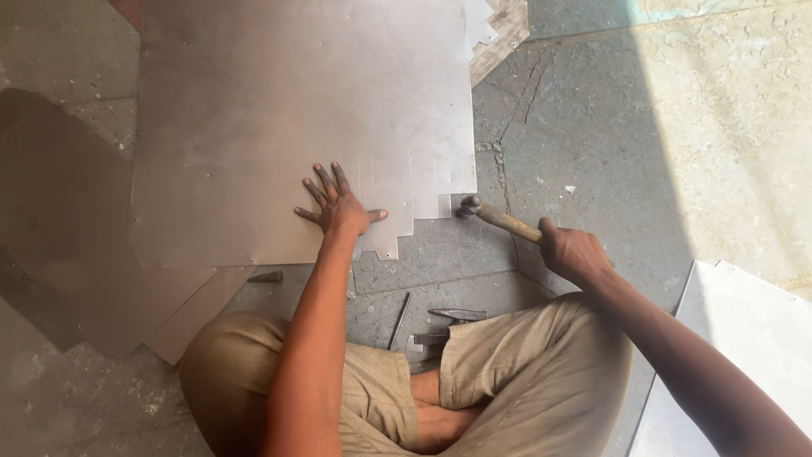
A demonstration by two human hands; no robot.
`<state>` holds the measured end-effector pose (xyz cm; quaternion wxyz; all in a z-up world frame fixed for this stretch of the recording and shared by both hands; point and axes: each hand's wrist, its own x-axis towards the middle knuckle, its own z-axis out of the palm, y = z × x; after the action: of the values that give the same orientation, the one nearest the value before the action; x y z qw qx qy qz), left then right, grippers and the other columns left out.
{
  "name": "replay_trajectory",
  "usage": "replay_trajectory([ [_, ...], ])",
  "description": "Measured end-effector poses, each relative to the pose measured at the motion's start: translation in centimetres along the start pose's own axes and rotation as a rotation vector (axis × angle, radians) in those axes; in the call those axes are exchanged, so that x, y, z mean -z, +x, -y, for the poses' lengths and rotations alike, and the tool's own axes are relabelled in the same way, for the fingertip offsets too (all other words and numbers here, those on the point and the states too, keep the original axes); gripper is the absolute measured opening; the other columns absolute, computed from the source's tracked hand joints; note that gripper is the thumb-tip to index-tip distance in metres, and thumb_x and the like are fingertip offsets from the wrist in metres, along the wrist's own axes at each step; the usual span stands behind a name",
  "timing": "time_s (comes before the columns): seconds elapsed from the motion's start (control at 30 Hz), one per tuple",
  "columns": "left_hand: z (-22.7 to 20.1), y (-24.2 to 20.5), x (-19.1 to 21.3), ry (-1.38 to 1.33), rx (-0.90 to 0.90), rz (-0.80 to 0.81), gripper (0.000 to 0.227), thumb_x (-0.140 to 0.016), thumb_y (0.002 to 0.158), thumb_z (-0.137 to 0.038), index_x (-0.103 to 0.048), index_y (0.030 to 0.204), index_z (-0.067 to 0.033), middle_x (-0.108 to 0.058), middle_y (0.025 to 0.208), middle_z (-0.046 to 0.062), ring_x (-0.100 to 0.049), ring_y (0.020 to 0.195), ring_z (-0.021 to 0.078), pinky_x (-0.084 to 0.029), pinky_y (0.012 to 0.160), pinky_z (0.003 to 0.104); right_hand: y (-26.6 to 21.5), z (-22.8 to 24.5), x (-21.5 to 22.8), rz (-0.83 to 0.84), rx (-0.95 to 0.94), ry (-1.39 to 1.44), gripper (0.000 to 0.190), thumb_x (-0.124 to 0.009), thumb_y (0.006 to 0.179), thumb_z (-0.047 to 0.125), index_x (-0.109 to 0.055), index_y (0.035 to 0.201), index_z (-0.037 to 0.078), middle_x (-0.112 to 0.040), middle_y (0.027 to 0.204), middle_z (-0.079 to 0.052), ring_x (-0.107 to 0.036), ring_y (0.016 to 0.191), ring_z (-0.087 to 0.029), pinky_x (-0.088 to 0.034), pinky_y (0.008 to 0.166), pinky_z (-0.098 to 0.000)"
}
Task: The person sits on the floor and uses a hammer and a metal punch to create indentations or holes along the edges of stacked metal sheets. The person repeatedly positions the punch on the sheet and strikes it with the hammer, occasionally lifting and repositioning the sheets to access different areas.
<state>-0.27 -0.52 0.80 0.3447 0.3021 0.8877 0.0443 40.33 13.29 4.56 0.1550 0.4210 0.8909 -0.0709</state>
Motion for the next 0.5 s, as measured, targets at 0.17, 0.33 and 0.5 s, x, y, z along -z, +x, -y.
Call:
replay_trajectory([
  [0.17,2.9,0.9,4.4,0.154,-0.145,0.18,0.105,-0.088,0.078,-0.037,-0.023,0.159,-0.0215,-0.017,0.166,0.007,-0.024,0.151,0.0338,-0.036,0.116,0.06,-3.2,-2.3,3.3,0.252,-0.197,0.04,0.044,-0.064,0.094,0.055,-0.065,0.103,0.012,-0.075,0.08,-0.013,-0.075,0.073,-0.029,-0.057,0.069,-0.0472],
  [0.33,4.9,-4.2,9.5,-0.141,-0.308,0.091,0.054,-0.075,0.089,-0.033,-0.062,0.139,-0.0148,-0.066,0.137,0.008,-0.062,0.128,0.0262,-0.046,0.11,0.041,-3.2,-1.3,3.1,-0.047,-0.127,0.08,0.042,-0.062,0.094,0.051,-0.073,0.098,0.01,-0.077,0.091,-0.013,-0.073,0.081,-0.03,-0.058,0.07,-0.0459],
  [0.5,3.9,-9.3,13.3,-0.201,-0.35,-0.047,0.051,-0.068,0.094,-0.036,-0.062,0.14,-0.0162,-0.067,0.138,0.008,-0.064,0.126,0.0268,-0.048,0.109,0.042,5.7,8.3,-0.7,-0.048,-0.27,1.333,0.038,-0.074,0.091,0.024,-0.071,0.117,-0.003,-0.078,0.103,-0.016,-0.076,0.083,-0.023,-0.065,0.076,-0.0341],
])
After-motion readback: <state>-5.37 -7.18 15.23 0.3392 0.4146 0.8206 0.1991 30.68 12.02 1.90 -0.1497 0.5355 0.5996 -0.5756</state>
